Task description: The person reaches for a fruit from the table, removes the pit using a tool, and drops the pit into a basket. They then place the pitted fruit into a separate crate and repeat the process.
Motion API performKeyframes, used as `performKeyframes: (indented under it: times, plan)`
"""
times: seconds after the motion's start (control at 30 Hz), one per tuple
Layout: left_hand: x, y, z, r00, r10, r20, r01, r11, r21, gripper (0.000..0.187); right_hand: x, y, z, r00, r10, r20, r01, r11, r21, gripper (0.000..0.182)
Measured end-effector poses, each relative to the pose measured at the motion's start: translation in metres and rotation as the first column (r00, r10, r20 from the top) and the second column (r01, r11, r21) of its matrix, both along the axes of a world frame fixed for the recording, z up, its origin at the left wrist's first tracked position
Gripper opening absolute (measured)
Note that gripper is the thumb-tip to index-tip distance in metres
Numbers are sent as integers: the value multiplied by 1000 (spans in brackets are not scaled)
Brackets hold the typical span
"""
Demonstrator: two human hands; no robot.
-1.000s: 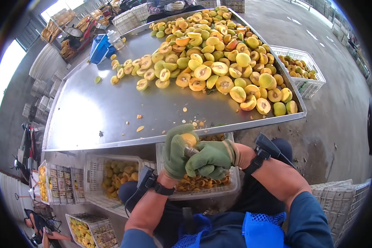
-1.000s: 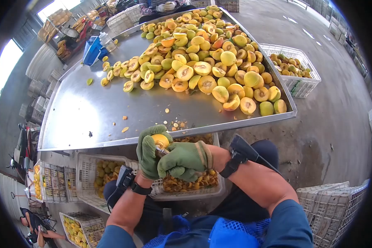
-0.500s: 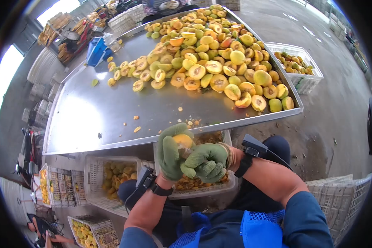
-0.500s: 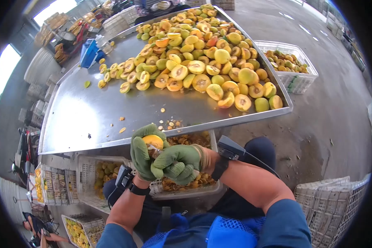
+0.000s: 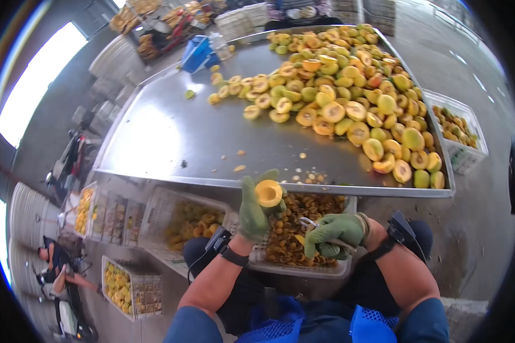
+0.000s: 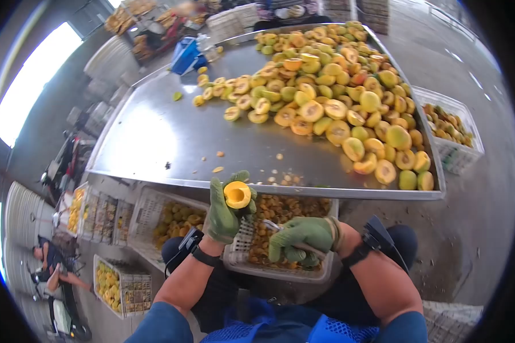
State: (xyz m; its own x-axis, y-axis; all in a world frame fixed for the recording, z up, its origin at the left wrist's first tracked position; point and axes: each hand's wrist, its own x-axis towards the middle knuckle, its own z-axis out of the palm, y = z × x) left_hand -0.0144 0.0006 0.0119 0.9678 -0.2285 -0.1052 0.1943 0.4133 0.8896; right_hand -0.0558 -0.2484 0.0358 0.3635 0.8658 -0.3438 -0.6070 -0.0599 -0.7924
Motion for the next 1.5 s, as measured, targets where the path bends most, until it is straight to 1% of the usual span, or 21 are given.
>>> performKeyframes:
  times: [0.07, 0.17, 0.23, 0.27, 0.3, 0.37, 0.47, 0.5, 0.53, 0.63, 0.7, 0.73, 0.8, 0.9, 0.93, 1.03, 1.23, 1.33, 1.4, 1.47, 1.5]
  plan:
    - [1, 10, 3, 995, 72, 65, -76, 995, 58, 70, -4, 4, 17, 1000, 0, -11, -3, 969, -247, 35]
    - [-18, 59, 15, 894, 3, 447, -263, 813, 520, 61, -17, 15, 39, 919, 136, 371, 53, 889, -456, 38]
    - [-26, 113, 26, 827, -28, 562, -445, 578, 684, 53, -33, 16, 4, 670, 171, 722, 248, 865, -435, 32]
    - [-15, 154, 20, 745, -287, 602, -583, 159, 797, 53, -43, 16, -10, 572, 175, 801, 341, 838, -426, 30]
    - [-11, 179, 29, 884, -195, 425, -434, -5, 901, 40, -49, 12, -17, 464, 192, 865, 425, 808, -407, 28]
    - [-2, 205, 20, 897, -330, 294, -436, -550, 713, 38, -49, -5, -12, 439, 155, 885, 422, 834, -356, 26]
    - [25, 94, 51, 825, -152, 544, -517, 183, 836, 37, -34, -40, 17, 347, -244, 906, 676, 734, -61, 31]
    - [41, 56, 50, 741, -317, 592, -524, 279, 805, 38, -26, -51, 28, 267, -419, 868, 777, 626, 64, 34]
    - [46, 5, 46, 772, -245, 587, -446, 451, 773, 39, -17, -64, 34, 356, -747, 561, 843, 516, 151, 34]
    - [79, -132, 37, 359, -562, 745, -505, 555, 661, 54, -15, -106, 55, 65, -972, 226, 950, 130, 284, 38]
    - [95, -203, 25, 184, -637, 748, -467, 613, 637, 49, -13, -128, 59, -121, -992, 25, 948, -108, 300, 43]
    - [103, -226, 16, 196, -738, 645, -481, 501, 720, 47, -12, -135, 58, -189, -971, -146, 941, -222, 257, 46]
    - [109, -257, 4, 231, -889, 395, -502, 239, 831, 43, -18, -142, 56, -127, -968, -216, 947, -183, 266, 46]
    - [99, -254, 11, 56, -838, 542, -622, 395, 676, 36, -23, -145, 54, -80, -991, -103, 959, -105, 263, 51]
    - [91, -253, 28, 63, -905, 422, -508, 335, 794, 38, -25, -144, 56, -53, -998, -40, 967, -61, 248, 51]
    - [88, -256, 6, -244, -823, 513, -571, 549, 610, 40, -23, -141, 53, -33, -999, 19, 978, -29, 207, 52]
    - [82, -259, 20, -100, -934, 344, -519, 344, 782, 42, -18, -138, 56, -73, -997, 20, 973, -66, 221, 51]
    - [82, -229, 14, 442, -694, 568, -205, 538, 818, 39, -18, -144, 53, 2, -995, 102, 983, 21, 182, 49]
    - [72, -202, 19, 837, -432, 337, 178, 796, 579, 36, -20, -140, 55, 198, -957, 211, 968, 225, 111, 47]
    - [59, -170, 35, 949, -312, -35, 313, 929, 199, 33, -13, -114, 40, 362, -858, 363, 891, 434, 137, 43]
    - [57, -156, 32, 942, -335, 9, 325, 922, 211, 33, -12, -103, 38, 435, -817, 378, 861, 500, 91, 42]
